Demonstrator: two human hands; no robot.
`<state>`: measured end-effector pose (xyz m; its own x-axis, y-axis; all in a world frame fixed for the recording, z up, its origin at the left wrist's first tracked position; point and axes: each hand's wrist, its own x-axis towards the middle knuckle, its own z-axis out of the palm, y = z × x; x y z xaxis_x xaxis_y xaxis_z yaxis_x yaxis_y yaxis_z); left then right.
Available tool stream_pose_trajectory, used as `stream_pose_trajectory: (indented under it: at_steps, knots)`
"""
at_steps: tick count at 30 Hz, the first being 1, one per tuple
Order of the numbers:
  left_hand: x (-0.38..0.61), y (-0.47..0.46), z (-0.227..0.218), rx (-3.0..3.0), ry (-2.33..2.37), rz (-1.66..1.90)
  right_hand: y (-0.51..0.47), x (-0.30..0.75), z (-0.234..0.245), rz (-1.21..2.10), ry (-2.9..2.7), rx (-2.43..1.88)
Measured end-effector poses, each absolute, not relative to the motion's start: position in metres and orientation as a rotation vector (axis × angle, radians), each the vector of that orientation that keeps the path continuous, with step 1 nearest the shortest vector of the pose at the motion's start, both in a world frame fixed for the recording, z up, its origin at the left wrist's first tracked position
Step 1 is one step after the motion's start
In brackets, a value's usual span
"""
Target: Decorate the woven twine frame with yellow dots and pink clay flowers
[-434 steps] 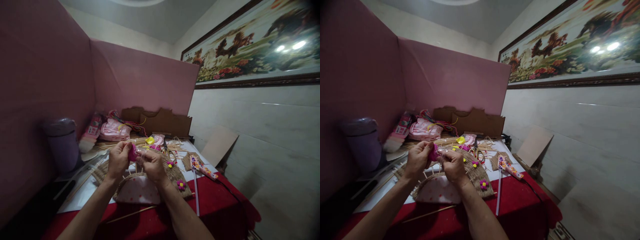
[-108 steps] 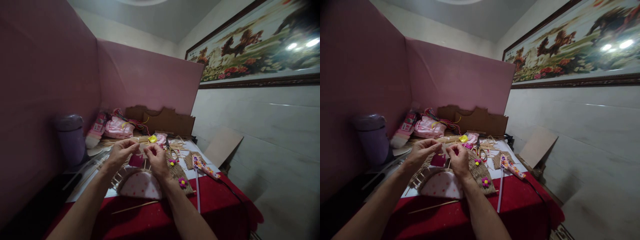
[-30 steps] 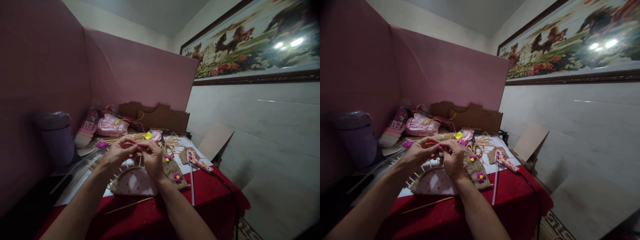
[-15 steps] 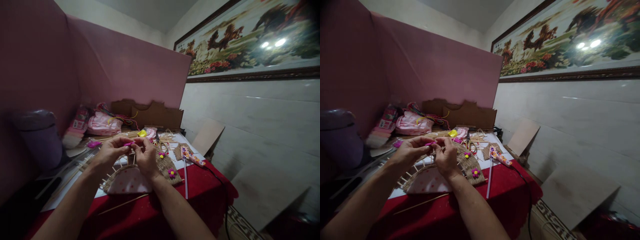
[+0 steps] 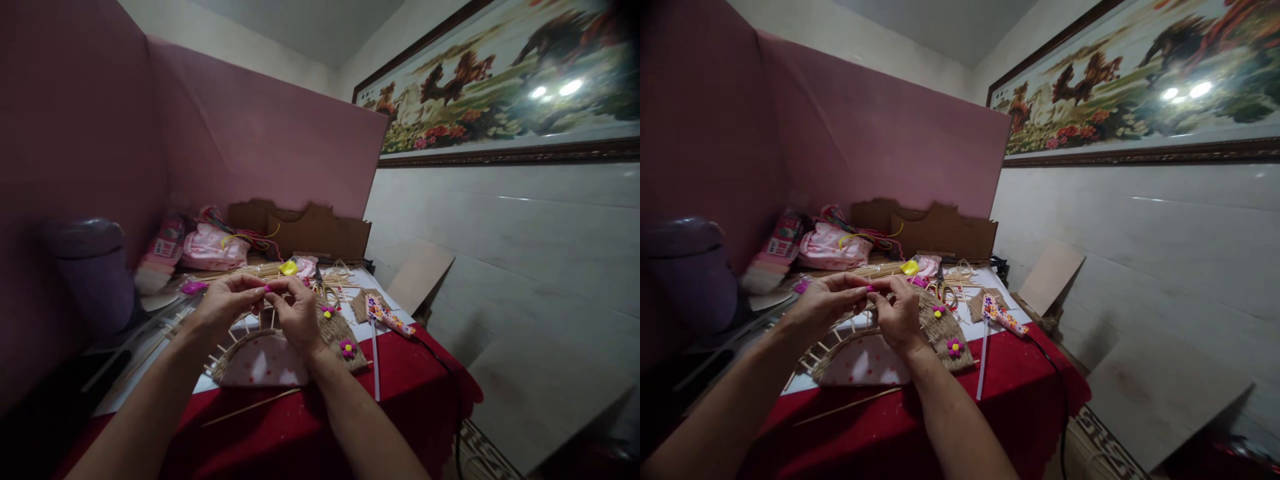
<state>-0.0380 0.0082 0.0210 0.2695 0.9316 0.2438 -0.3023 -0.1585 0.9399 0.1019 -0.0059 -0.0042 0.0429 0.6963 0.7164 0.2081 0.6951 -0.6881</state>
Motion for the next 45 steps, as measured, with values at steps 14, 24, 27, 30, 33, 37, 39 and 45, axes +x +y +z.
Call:
stream_pose_trajectory:
  at_steps: [14, 24, 27, 30, 33, 37, 39, 45]
  knots:
    - [-0.0393, 0.006, 0.023, 1.338, 0.677, 1.282, -0.002, 0.1019, -0.0077, 0.476, -1.479, -0.736]
    - [-0.0401, 0.0083, 0.019, 1.304, 0.651, 1.16, -0.0014, 0.1015, -0.009, 0.475, -1.439, -0.738]
    - [-0.0409, 0.0092, 0.0185, 1.342, 0.68, 1.097, -0.0023, 0.1018, -0.0083, 0.436, -1.47, -0.725]
    - [-0.0413, 0.0083, 0.021, 1.336, 0.69, 1.106, -0.0042, 0.1027, -0.0055, 0.365, -1.558, -0.685]
    - [-0.0409, 0.0073, 0.0232, 1.308, 0.706, 1.165, -0.0048, 0.1032, -0.0042, 0.33, -1.606, -0.668]
    - [-0.0395, 0.0067, 0.0231, 1.308, 0.712, 1.181, -0.0022, 0.1026, -0.008, 0.378, -1.57, -0.713]
    - [-0.0392, 0.0067, 0.0227, 1.303, 0.711, 1.172, -0.0011, 0.1023, -0.0098, 0.394, -1.553, -0.734]
    - [-0.0392, 0.0088, 0.0195, 1.348, 0.759, 1.205, -0.0015, 0.1023, -0.0092, 0.377, -1.598, -0.739]
